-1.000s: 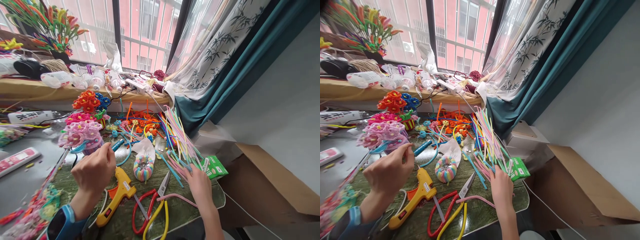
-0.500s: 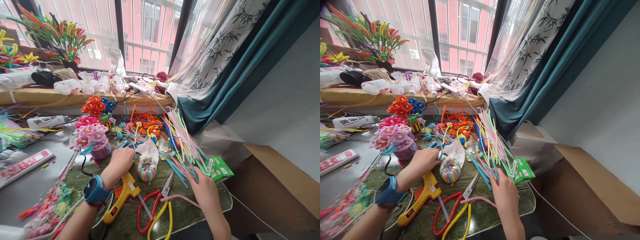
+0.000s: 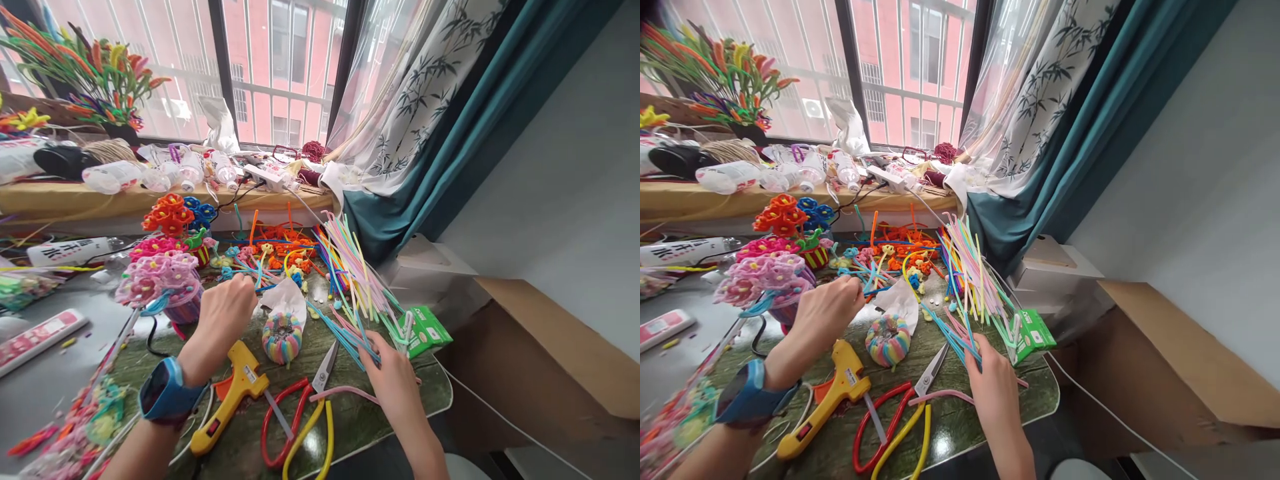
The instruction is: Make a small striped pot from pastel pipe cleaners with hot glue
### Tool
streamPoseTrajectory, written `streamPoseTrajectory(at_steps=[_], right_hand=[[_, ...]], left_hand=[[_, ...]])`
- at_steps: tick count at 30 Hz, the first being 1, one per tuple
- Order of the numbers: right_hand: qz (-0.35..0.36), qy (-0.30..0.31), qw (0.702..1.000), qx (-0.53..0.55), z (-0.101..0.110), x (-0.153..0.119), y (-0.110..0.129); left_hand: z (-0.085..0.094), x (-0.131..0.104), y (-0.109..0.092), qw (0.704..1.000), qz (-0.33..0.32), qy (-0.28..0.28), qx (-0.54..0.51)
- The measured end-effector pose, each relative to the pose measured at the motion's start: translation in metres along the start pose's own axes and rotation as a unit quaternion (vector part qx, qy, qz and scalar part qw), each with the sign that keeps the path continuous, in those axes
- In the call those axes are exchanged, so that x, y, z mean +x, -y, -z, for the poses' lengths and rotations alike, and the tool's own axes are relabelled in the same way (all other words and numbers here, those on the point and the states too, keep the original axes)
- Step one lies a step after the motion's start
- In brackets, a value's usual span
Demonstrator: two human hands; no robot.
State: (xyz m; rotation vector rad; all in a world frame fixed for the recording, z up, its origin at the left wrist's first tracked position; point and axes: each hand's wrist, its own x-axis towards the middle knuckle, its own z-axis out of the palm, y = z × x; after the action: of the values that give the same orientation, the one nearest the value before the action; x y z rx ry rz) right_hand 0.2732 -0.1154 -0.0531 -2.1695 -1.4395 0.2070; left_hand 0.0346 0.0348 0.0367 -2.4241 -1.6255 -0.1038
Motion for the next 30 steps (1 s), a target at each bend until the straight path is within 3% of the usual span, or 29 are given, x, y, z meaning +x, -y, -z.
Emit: streamPoseTrajectory(at_steps=[3, 5, 9, 13, 17, 20, 24, 27, 30], right_hand=[[-0.007, -0.012, 1.000, 0.000, 0.000, -0.001, 0.000], [-0.008, -0.014, 1.000, 0.003, 0.000, -0.001, 0.001], [0.001, -0.016, 1.000, 0.020, 0.001, -0.004, 0.006], [0.015, -0.017, 0.998, 0.052, 0.003, -0.006, 0.005], [0.021, -0.027, 0.998, 0.056, 0.003, -0.003, 0.000], [0.034, -0.020, 0.997, 0.059, 0.001, 0.001, -0.002], [0.053, -0.016, 0.997, 0.060, -0.004, 0.006, -0.004], [0.059, -0.014, 0.996, 0.060, -0.007, 0.011, -0.003], [0.069, -0.005, 0.995, 0.066, -0.007, 0.017, -0.002]], left_hand=[[0.021, -0.019, -0.016, 0.993, 0.033, -0.107, -0.024], [0.030, -0.033, -0.034, 0.988, 0.027, -0.126, -0.086], [0.032, -0.050, -0.076, 0.983, 0.000, -0.058, -0.177], [0.023, -0.056, -0.105, 0.981, -0.033, 0.039, -0.188], [0.022, -0.065, -0.105, 0.963, -0.126, 0.159, -0.177], [0.027, -0.071, -0.085, 0.967, -0.092, 0.179, -0.155], [0.025, -0.069, -0.048, 0.988, -0.042, 0.080, -0.124], [0.014, -0.064, -0.030, 0.991, -0.035, -0.059, -0.111], [-0.001, -0.058, -0.022, 0.974, -0.055, -0.203, -0.084]])
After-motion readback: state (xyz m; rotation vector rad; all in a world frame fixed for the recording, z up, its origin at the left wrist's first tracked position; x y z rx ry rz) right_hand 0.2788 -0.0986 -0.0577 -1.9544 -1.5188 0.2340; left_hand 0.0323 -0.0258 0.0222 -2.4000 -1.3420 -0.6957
